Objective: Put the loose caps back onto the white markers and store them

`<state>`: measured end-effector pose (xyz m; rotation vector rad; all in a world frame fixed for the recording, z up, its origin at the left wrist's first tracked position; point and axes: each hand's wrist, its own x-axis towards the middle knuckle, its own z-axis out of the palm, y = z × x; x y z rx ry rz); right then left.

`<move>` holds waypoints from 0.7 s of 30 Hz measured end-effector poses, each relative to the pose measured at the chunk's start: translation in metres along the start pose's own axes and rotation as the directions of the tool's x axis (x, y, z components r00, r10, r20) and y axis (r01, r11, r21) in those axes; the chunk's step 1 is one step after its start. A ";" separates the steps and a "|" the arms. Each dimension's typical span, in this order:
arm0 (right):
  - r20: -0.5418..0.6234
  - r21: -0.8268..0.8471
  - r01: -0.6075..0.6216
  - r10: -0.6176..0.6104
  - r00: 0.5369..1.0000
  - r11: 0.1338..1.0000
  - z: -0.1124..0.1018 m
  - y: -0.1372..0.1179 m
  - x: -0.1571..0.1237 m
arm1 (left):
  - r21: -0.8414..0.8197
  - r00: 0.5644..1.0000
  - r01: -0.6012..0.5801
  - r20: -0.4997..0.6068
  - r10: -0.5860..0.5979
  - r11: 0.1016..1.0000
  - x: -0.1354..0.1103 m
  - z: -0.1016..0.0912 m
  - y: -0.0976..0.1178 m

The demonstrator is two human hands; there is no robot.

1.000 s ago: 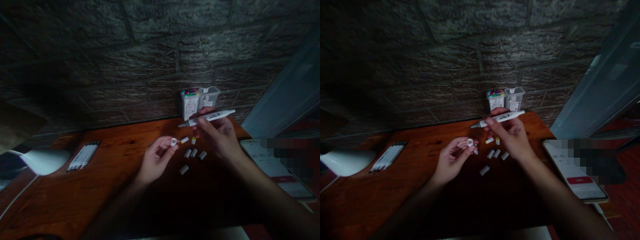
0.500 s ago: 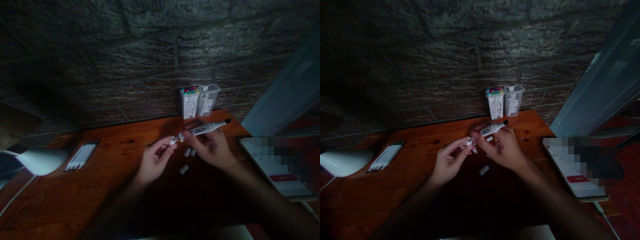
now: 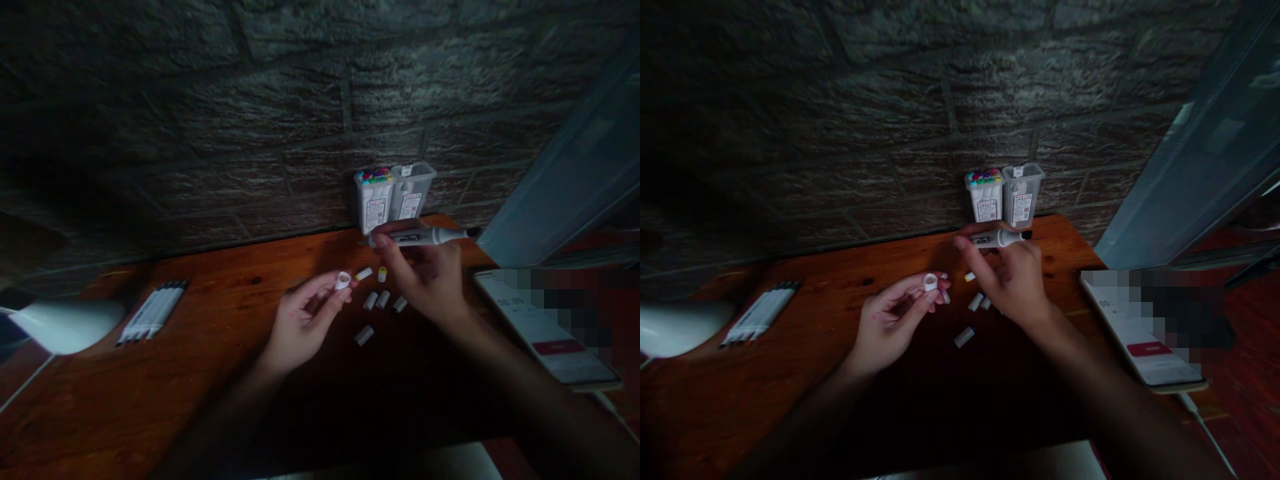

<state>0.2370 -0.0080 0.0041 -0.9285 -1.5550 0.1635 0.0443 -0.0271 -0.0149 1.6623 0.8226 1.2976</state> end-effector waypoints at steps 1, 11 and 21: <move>0.010 0.012 0.014 -0.014 1.000 1.000 0.001 -0.002 -0.001 | -0.002 1.000 -0.006 0.001 0.006 1.000 0.000 -0.001 -0.001; -0.065 0.250 -0.156 0.178 0.982 0.955 0.007 -0.004 0.000 | -0.015 0.999 -0.031 0.032 0.031 0.999 -0.001 -0.003 -0.001; -0.084 0.348 -0.181 0.223 0.971 0.920 0.005 -0.012 0.004 | -0.021 1.000 -0.022 -0.017 0.022 1.000 -0.001 0.001 -0.003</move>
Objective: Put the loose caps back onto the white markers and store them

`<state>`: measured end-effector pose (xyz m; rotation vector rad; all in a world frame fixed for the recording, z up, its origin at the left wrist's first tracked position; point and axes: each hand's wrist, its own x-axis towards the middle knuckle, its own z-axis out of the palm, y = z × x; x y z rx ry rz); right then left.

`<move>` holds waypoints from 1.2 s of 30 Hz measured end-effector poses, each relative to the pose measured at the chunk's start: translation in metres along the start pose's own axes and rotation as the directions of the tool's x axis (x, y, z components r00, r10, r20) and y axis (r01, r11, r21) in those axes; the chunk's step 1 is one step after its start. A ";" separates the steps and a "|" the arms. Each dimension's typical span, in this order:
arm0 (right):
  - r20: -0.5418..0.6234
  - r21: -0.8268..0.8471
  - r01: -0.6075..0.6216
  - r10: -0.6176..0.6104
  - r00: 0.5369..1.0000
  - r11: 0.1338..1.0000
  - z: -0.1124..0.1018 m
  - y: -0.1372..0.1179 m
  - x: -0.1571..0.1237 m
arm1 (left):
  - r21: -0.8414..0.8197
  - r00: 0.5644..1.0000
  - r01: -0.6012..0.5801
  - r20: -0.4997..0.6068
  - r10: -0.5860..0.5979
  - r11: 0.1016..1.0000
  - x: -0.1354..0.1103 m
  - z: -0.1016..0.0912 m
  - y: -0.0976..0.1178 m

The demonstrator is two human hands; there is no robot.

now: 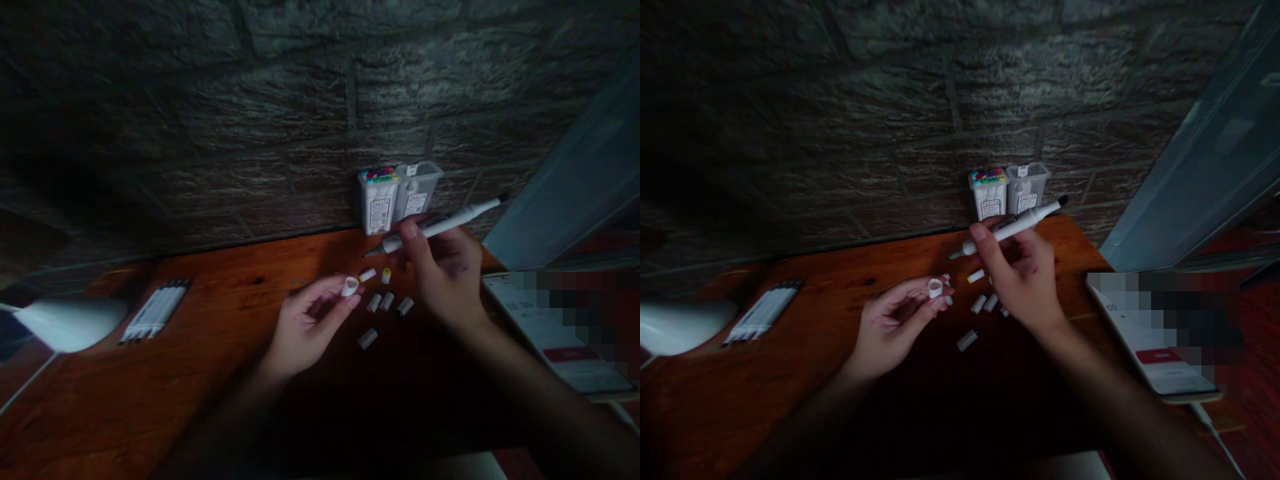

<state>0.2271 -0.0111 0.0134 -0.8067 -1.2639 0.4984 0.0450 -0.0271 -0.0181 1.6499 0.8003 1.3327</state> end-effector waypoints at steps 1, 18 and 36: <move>0.018 0.005 0.016 -0.017 1.000 1.000 0.000 -0.002 -0.001 | 0.014 1.000 0.012 -0.013 -0.012 1.000 0.000 0.000 -0.001; 0.111 -0.410 0.292 -0.271 0.956 0.864 -0.018 0.010 0.006 | 0.092 1.000 0.012 -0.023 -0.010 0.996 0.000 -0.002 -0.004; 0.085 -0.202 0.231 -0.218 0.972 0.952 -0.006 -0.007 -0.006 | 0.013 0.999 0.048 -0.019 -0.047 0.999 0.002 0.000 0.004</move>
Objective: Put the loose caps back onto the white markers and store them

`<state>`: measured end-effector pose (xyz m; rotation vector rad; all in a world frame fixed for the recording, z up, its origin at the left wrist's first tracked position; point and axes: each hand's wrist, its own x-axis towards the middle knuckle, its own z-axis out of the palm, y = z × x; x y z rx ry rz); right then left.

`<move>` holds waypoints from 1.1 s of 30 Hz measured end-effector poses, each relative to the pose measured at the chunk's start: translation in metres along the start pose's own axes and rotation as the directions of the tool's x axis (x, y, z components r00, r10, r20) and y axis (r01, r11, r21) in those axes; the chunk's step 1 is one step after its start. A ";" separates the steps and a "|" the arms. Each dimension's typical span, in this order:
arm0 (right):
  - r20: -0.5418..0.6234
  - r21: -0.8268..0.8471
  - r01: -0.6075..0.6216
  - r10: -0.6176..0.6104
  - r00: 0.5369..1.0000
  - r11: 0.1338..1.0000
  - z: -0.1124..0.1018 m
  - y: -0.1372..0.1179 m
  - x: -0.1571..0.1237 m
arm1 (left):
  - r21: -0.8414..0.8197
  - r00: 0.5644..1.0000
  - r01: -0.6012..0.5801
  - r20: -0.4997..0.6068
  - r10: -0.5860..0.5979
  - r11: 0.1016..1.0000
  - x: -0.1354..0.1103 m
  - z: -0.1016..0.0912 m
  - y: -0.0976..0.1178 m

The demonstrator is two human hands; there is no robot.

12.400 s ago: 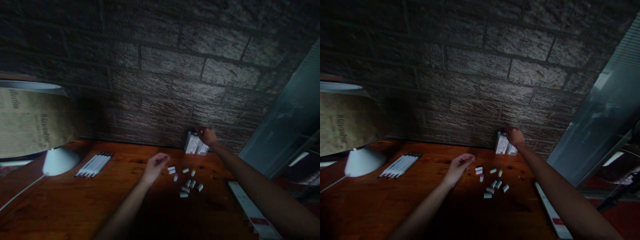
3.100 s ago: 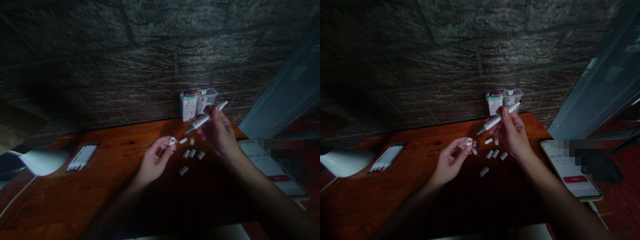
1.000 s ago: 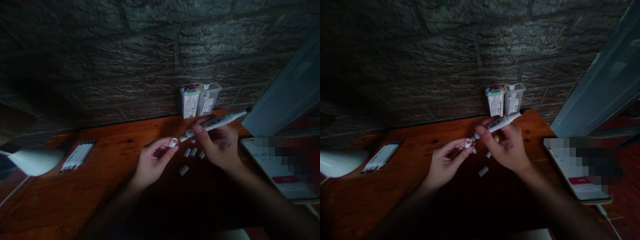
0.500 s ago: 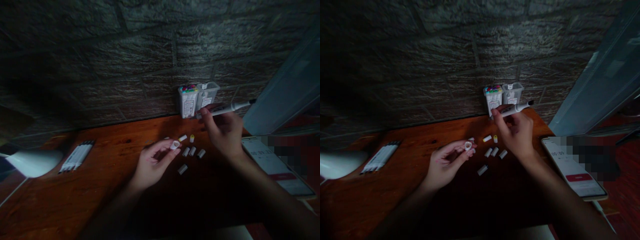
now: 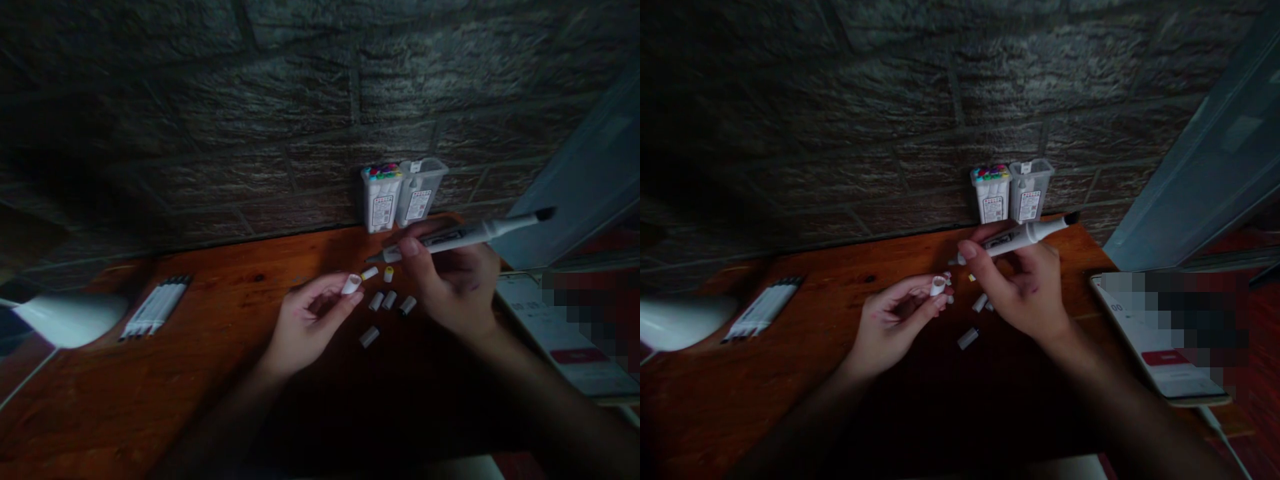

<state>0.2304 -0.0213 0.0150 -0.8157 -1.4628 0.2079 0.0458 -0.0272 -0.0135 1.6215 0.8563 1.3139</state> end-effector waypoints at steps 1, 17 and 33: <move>0.023 -0.001 0.006 -0.006 1.000 1.000 0.000 -0.002 -0.001 | 0.014 1.000 0.006 -0.006 -0.006 1.000 0.000 0.000 -0.001; -0.017 -0.274 0.048 -0.055 0.998 0.960 -0.012 0.016 0.009 | 0.026 0.999 -0.025 0.021 0.025 0.999 -0.003 0.000 -0.001; -0.043 0.057 -0.125 0.127 0.991 0.991 0.001 -0.005 0.001 | -0.018 0.992 -0.046 0.115 0.048 0.999 -0.006 -0.002 0.005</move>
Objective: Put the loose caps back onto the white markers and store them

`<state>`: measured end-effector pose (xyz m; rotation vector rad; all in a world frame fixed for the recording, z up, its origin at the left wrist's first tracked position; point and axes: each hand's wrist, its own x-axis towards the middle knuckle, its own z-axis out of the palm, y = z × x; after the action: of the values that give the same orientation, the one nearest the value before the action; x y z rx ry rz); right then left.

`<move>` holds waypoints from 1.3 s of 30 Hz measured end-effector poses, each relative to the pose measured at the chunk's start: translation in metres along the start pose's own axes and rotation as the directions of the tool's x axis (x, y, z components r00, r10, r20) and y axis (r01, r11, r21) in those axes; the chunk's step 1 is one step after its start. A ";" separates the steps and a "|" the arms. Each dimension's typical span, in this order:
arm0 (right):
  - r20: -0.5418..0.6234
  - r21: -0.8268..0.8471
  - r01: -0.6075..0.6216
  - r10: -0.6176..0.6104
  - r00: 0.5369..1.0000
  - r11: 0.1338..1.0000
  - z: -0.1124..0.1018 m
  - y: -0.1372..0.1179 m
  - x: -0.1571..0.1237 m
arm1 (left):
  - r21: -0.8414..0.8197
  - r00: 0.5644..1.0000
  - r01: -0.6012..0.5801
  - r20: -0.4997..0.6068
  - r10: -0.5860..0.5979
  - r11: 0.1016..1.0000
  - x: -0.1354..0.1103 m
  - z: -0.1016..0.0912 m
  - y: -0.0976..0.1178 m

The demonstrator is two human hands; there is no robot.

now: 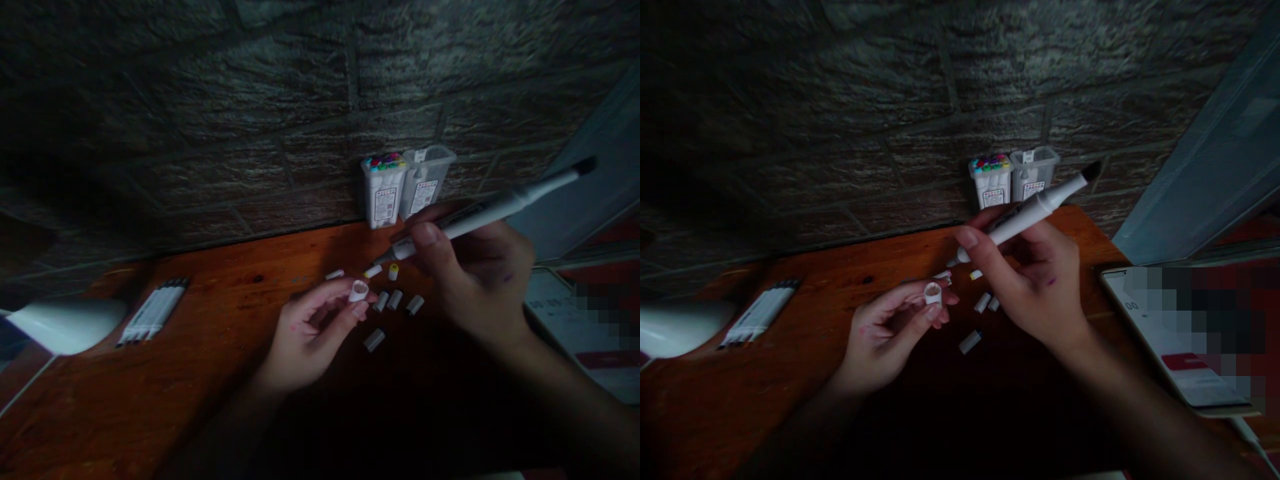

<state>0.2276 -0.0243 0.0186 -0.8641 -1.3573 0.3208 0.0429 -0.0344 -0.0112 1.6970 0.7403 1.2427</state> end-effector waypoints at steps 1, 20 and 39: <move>0.000 0.002 0.002 -0.002 1.000 1.000 0.000 -0.001 0.000 | -0.002 1.000 0.001 0.000 -0.001 1.000 0.000 0.000 0.000; 0.309 -0.210 0.372 -0.300 0.903 0.904 -0.010 0.004 0.004 | 0.181 0.996 -0.053 -0.062 0.065 0.982 0.000 0.002 -0.004; 0.028 -0.225 0.149 -0.146 0.989 0.963 -0.006 0.016 0.004 | 0.015 0.998 -0.037 -0.054 0.037 0.999 -0.003 0.002 0.002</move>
<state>0.2380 -0.0134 0.0101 -0.9434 -1.4789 0.0552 0.0442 -0.0380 -0.0112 1.7005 0.7542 1.3165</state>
